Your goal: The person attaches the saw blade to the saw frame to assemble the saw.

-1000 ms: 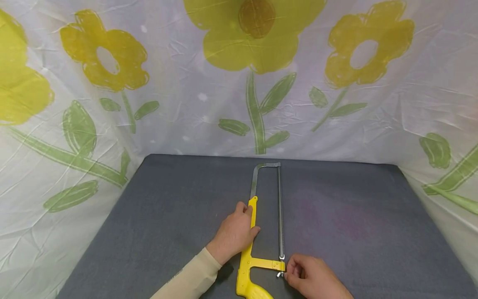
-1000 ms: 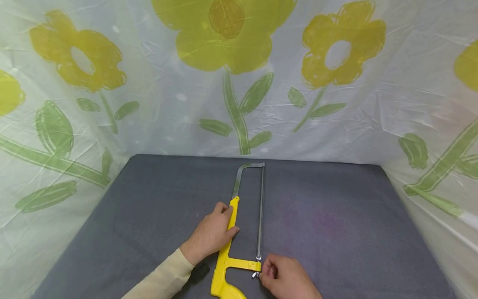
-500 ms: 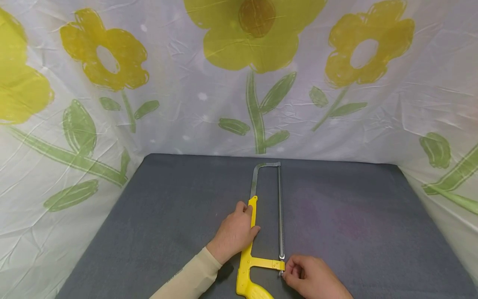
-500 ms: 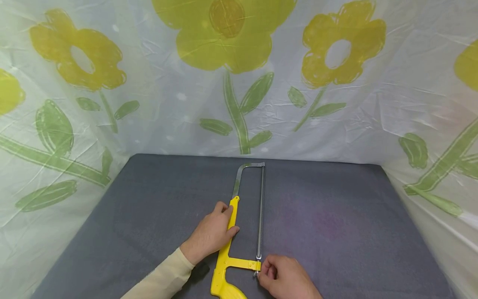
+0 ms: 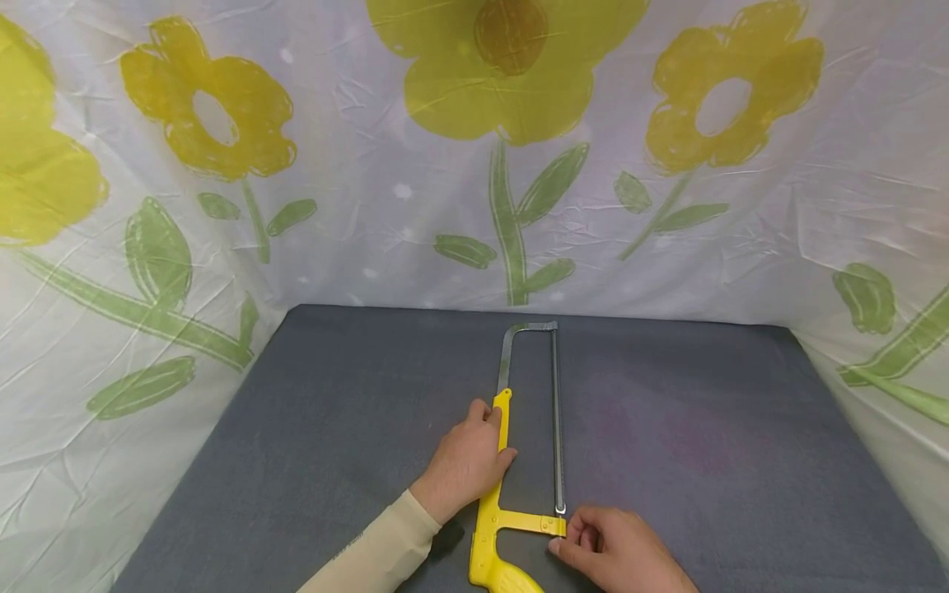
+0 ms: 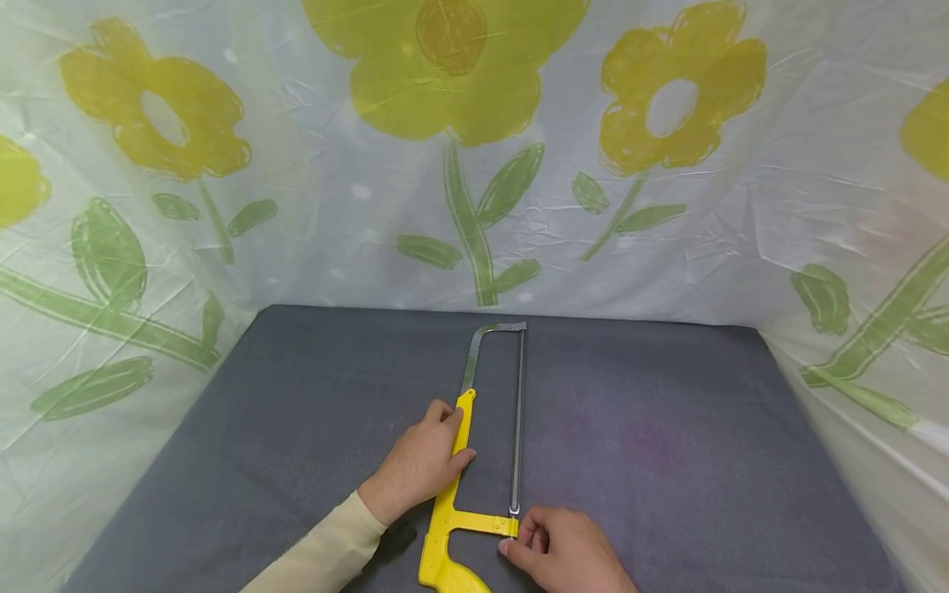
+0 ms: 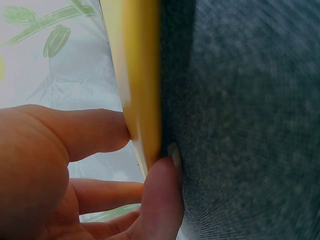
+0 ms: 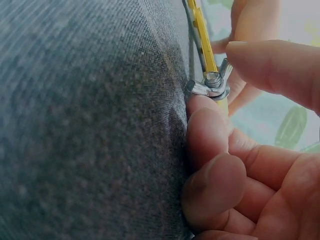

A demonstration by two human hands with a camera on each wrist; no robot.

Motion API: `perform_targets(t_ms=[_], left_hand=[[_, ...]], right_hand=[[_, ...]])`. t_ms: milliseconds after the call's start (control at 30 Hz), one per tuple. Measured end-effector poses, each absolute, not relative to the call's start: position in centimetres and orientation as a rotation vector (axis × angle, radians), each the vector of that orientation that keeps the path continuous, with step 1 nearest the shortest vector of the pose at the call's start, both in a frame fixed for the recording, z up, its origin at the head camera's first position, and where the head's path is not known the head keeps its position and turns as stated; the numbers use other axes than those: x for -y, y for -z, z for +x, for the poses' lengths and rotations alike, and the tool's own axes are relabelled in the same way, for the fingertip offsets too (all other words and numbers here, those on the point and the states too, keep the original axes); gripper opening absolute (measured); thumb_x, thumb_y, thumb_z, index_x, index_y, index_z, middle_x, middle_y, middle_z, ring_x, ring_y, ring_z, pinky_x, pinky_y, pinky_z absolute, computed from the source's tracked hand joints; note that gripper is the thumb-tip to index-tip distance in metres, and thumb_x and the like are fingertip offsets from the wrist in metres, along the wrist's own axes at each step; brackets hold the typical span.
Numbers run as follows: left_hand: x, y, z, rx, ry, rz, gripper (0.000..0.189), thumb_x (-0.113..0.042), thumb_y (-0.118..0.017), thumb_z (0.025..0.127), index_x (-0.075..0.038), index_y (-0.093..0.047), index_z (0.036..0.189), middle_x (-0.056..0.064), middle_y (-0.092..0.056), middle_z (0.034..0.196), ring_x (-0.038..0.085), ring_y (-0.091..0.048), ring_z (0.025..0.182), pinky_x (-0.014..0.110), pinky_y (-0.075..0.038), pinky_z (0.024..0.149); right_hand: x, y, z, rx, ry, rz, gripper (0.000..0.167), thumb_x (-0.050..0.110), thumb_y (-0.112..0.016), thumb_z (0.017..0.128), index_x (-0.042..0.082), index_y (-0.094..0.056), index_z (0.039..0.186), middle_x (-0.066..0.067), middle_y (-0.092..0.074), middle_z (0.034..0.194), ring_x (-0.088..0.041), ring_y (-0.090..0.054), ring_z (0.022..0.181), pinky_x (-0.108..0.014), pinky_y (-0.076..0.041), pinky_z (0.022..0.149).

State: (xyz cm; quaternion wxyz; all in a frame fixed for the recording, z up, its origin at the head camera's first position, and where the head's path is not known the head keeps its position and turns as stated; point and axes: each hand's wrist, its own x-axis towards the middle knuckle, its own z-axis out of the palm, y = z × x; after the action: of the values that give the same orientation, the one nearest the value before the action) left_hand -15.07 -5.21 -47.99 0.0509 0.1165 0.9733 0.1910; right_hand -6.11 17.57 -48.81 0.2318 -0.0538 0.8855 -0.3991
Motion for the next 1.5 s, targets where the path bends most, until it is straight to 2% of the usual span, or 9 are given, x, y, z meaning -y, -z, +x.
perform_targets(t_ms=[600, 1500], left_hand=[[5.33, 48.07, -15.13, -2.954, -0.588, 0.364, 0.071, -0.032, -0.083, 0.097, 0.002, -0.057, 0.153, 0.015, -0.056, 0.137, 0.013, -0.055, 0.072, 0.023, -0.052, 0.061], [5.26, 47.97, -15.02, -2.946, -0.611, 0.350, 0.071, -0.031, -0.083, 0.098, 0.003, -0.056, 0.154, 0.015, -0.056, 0.137, 0.013, -0.055, 0.072, 0.023, -0.052, 0.061]], right_hand=[[-17.40, 48.83, -6.19, -2.436, 1.093, -0.121, 0.029, 0.042, -0.082, 0.094, 0.019, -0.069, 0.083, 0.007, -0.054, 0.067, -0.011, -0.048, 0.060, -0.023, -0.034, 0.053], [-17.84, 49.10, -6.14, -2.444, 1.122, -0.235, 0.021, 0.036, -0.078, 0.097, 0.022, -0.071, 0.083, 0.008, -0.058, 0.068, -0.005, -0.049, 0.058, -0.024, -0.038, 0.054]])
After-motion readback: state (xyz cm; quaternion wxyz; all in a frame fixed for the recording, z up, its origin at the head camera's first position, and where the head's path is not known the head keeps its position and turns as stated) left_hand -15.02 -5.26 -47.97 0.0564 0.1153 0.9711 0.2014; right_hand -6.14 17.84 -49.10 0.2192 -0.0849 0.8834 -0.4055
